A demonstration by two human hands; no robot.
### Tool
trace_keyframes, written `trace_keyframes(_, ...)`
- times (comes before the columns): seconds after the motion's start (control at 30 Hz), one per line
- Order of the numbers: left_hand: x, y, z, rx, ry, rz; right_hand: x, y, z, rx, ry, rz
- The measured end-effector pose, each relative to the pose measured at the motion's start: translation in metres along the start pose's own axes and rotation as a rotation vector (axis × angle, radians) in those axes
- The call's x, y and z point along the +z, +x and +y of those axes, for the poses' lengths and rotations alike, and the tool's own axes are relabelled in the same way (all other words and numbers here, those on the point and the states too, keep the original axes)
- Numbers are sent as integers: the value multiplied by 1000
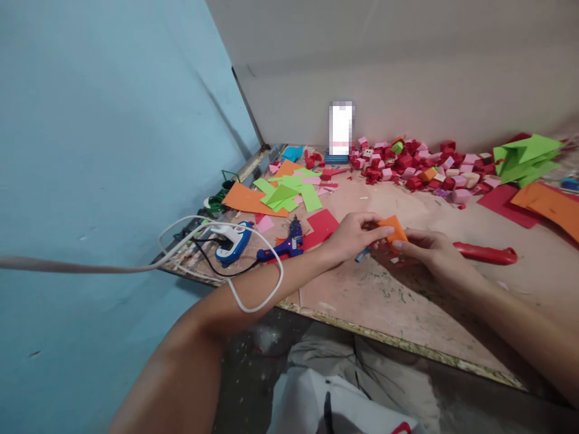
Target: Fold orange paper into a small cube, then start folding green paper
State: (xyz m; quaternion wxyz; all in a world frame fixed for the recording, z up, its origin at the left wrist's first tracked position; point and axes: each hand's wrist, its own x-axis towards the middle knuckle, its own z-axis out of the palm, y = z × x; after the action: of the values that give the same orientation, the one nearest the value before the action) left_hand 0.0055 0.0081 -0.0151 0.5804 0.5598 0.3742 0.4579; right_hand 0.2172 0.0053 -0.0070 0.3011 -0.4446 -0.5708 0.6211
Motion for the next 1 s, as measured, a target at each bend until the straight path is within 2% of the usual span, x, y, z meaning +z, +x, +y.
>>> trace_keyframes(0.17, 1, 0, 1, 52, 24, -5, 1, 0, 2, -11, -27, -63)
trace_keyframes(0.3, 2, -1, 3, 22, 28, -19, 3, -1, 1, -29, 39, -74)
trace_keyframes(0.53, 2, -2, 11, -6, -46, 113, 5, -5, -4, -68, 73, -118)
trace_keyframes(0.63, 0, -3, 15, -72, -129, 111, 6, -5, -5, -114, 75, -49)
trace_keyframes(0.77, -1, -5, 16, -162, -134, 45, 3, -1, -4, -189, -3, 99)
trace_keyframes(0.9, -2, -6, 12, -173, -53, -11, 0, 1, -2, -216, -44, 116)
trace_keyframes(1.0, -3, -5, 12, -188, -72, -32, 0, 1, -4, -209, -44, 112)
